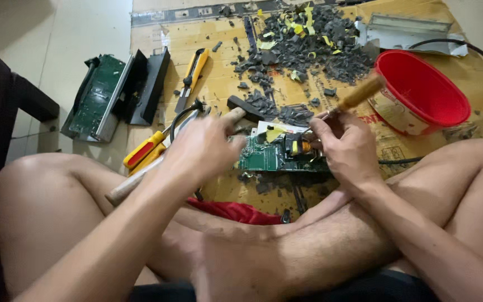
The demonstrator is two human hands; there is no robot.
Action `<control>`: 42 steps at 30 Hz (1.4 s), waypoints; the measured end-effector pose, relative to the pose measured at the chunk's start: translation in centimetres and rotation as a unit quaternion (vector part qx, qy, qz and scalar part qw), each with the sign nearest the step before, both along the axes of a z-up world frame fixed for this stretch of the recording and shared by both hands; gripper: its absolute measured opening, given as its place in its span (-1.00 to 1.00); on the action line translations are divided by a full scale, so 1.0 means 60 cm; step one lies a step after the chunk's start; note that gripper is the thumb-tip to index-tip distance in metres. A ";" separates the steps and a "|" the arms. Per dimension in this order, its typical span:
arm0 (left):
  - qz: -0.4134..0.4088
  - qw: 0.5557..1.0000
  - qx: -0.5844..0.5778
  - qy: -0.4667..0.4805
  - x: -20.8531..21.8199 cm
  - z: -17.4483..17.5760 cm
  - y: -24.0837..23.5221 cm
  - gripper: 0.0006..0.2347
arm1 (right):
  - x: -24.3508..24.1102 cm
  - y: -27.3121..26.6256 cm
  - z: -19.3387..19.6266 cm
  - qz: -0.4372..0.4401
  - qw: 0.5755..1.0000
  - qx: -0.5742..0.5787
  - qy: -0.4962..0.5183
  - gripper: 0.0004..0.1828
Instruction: The person sits on the floor and uses a hammer and a screwdriver to forcefully dismantle a white electronic device. They repeatedly strike the device to break its casing and pry out internal components, scattering debris across the floor.
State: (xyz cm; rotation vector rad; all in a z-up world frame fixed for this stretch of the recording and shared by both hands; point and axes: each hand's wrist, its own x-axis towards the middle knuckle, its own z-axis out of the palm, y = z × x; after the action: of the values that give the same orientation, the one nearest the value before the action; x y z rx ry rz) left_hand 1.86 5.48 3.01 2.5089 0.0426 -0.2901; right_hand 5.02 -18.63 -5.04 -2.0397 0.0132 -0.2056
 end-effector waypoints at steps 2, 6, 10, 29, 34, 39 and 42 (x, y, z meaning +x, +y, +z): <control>0.002 0.998 0.041 0.038 -0.010 -0.039 0.021 -0.63 | -0.001 0.011 0.007 -0.009 1.000 -0.003 -0.003 -0.89; 0.035 0.989 0.082 0.118 -0.023 -0.079 0.037 -0.69 | 0.002 0.010 0.007 -0.010 1.000 0.027 -0.011 -0.80; 0.006 0.994 0.053 0.094 -0.026 -0.084 0.029 -0.70 | 0.012 0.002 -0.001 -0.012 0.999 -0.010 0.035 -0.72; -0.131 0.984 -0.011 0.121 0.075 0.022 -0.142 -0.63 | 0.004 -0.012 -0.057 0.121 0.908 -0.365 -0.165 -0.86; -0.139 0.987 0.024 0.075 0.144 -0.022 -0.141 -0.74 | 0.010 -0.045 0.019 0.122 0.921 -0.365 0.061 -0.12; -0.225 0.957 0.180 0.033 0.215 -0.075 -0.159 -0.79 | 0.062 -0.118 -0.018 0.200 0.874 -0.417 0.148 -0.04; -0.362 0.867 0.341 0.019 0.241 -0.074 -0.190 -0.88 | 0.052 -0.114 -0.004 0.203 0.877 -0.413 0.137 -0.16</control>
State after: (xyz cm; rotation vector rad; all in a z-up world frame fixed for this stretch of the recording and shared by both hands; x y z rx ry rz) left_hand 16.31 -5.95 -1.45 3.1174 -0.9594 -0.7299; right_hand 8.16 -25.45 -5.29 -2.8434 -0.3851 0.4216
